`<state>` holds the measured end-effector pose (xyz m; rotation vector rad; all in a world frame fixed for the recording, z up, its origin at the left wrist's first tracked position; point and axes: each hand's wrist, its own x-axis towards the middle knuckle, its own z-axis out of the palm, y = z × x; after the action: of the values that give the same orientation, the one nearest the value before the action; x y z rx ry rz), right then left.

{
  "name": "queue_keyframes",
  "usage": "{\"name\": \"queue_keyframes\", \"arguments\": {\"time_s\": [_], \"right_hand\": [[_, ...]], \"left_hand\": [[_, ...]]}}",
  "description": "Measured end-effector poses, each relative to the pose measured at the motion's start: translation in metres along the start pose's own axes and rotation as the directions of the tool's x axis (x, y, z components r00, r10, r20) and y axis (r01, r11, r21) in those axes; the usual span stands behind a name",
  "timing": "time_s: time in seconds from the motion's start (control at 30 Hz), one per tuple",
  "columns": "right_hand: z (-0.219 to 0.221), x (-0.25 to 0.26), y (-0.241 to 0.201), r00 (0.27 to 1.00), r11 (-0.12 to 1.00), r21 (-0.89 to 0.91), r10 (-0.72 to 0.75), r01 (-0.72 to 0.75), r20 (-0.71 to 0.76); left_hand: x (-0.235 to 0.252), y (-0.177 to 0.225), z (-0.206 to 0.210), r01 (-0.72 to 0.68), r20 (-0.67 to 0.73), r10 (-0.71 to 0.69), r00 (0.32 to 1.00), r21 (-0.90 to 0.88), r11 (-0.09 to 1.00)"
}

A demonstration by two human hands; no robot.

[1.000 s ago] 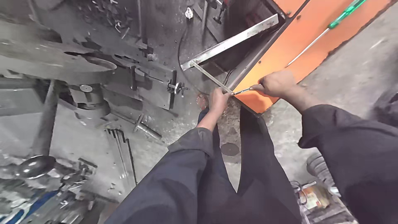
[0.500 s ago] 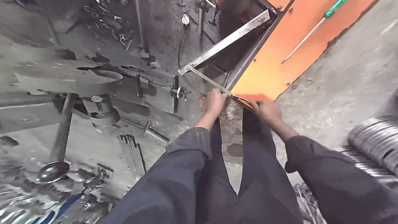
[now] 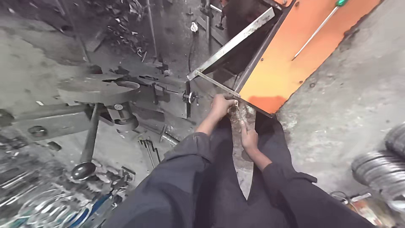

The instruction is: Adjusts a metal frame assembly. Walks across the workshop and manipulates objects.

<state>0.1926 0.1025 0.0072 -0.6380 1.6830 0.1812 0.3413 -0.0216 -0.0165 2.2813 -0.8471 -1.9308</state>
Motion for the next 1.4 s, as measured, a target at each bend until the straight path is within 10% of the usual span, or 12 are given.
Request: {"name": "queue_keyframes", "arguments": {"time_s": [0.3,0.77,1.07,1.23,1.4], "right_hand": [[-0.092,0.027,-0.017,0.958,0.912,-0.293,-0.280,0.286,0.064],[-0.194,0.116,-0.129,0.925,0.495,-0.782,-0.199,0.379,0.323],[-0.095,0.056,-0.007,0.983,0.947,-0.295,-0.077,0.124,0.164],[0.019,0.032,0.011,0.987,0.952,0.294,-0.116,0.079,0.111],[0.008,0.014,0.018,0.991,0.977,0.193,-0.108,0.091,0.077]], "left_hand": [[-0.003,-0.008,0.021,-0.030,-0.213,-0.052,0.976,-0.362,0.932],[0.010,-0.001,0.047,0.079,-0.342,-0.133,0.930,-0.167,0.983],[0.010,0.014,0.033,0.145,-0.272,-0.105,0.957,0.130,0.981],[0.009,0.026,0.018,0.114,-0.164,-0.065,0.984,0.307,0.945],[-0.008,0.006,0.019,0.061,-0.027,-0.069,0.997,-0.230,0.971]]}}
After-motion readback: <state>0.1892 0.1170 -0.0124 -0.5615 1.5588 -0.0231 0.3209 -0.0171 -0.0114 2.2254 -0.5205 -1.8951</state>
